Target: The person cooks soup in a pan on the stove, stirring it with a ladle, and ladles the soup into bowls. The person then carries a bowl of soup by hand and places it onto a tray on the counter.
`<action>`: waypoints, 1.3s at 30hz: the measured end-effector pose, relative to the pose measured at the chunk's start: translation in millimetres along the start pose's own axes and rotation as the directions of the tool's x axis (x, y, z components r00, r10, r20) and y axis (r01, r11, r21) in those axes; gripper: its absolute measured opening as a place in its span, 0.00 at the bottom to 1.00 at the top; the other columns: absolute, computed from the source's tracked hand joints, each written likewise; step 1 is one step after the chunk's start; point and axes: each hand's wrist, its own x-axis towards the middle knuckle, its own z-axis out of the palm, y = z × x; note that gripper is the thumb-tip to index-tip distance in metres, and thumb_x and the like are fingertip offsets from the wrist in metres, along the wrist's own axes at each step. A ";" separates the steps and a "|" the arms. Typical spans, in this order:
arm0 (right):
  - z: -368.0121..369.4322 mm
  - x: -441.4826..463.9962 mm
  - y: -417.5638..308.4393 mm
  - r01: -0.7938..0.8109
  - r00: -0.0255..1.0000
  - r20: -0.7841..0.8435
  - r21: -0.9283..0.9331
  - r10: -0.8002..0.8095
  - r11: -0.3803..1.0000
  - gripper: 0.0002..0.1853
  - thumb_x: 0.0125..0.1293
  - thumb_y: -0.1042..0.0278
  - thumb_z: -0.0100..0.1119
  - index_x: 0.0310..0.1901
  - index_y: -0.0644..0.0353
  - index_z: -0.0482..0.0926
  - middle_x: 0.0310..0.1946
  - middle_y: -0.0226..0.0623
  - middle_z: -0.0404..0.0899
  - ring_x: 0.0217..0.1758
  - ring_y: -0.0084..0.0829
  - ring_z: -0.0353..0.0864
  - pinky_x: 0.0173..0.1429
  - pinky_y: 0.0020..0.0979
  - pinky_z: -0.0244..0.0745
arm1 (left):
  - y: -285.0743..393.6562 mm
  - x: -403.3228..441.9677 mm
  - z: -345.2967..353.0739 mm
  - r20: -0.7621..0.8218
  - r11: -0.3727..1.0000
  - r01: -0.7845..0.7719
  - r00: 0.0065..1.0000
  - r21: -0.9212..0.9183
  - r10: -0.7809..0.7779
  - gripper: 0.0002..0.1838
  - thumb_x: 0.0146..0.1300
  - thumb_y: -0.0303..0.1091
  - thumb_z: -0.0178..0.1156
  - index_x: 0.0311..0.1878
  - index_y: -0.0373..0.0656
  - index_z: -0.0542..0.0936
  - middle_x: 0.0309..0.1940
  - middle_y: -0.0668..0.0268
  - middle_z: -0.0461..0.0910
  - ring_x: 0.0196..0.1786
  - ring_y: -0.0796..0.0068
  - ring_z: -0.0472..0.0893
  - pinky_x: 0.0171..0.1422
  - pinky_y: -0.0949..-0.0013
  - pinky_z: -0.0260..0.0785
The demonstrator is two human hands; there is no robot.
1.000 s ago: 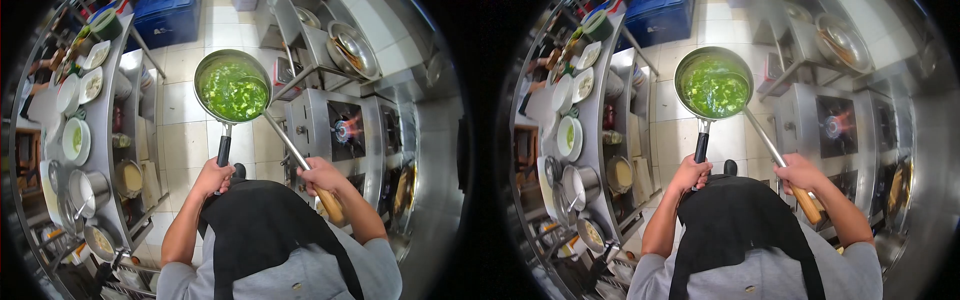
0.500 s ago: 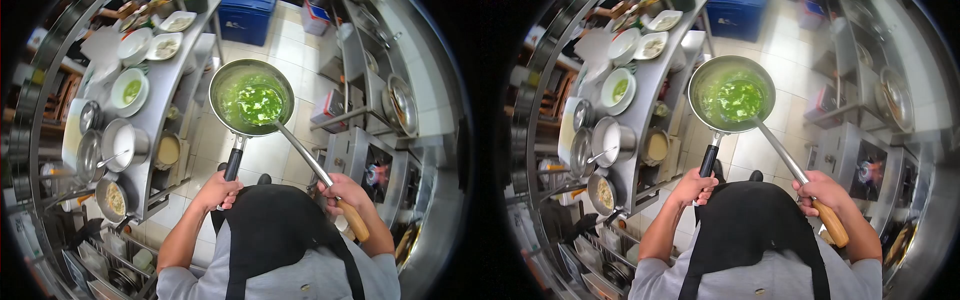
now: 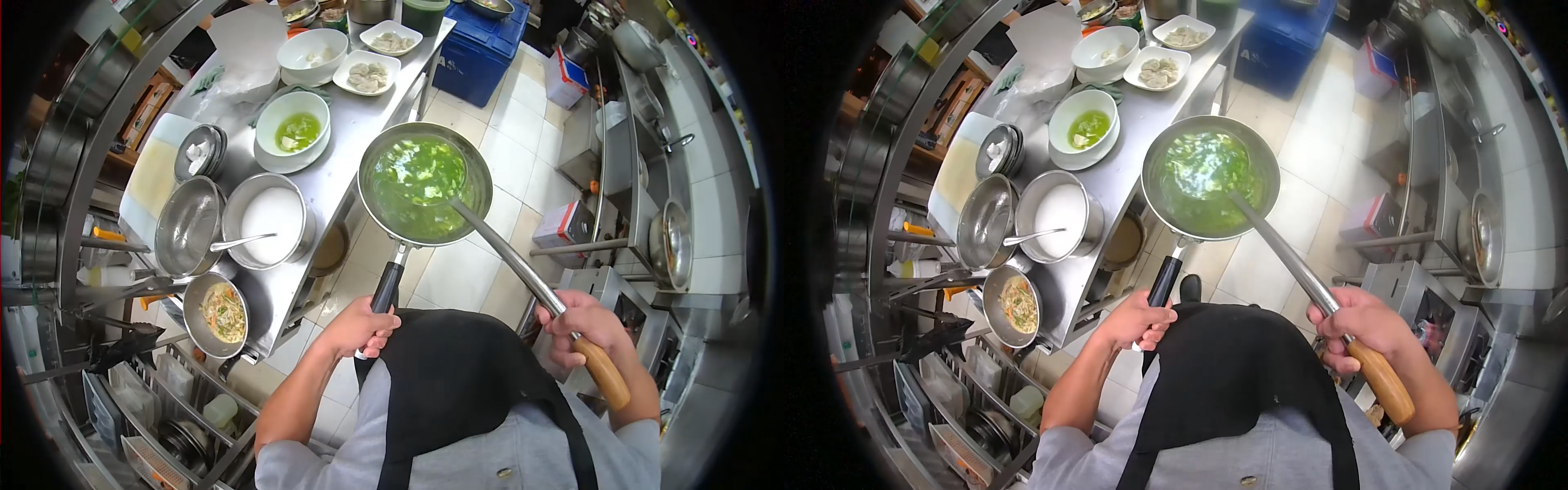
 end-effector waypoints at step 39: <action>135.7 173.4 -79.7 0.420 0.888 0.200 -0.719 -0.413 0.554 0.09 0.64 0.68 0.57 0.38 0.64 0.70 0.25 0.39 0.74 0.20 0.35 0.77 0.26 0.37 0.72 | 14.7 -12.1 -34.4 0.049 0.998 -0.057 0.997 -0.033 0.059 0.13 0.64 0.25 0.61 0.29 0.43 0.65 0.17 0.72 0.65 0.15 0.83 0.65 0.15 0.74 0.58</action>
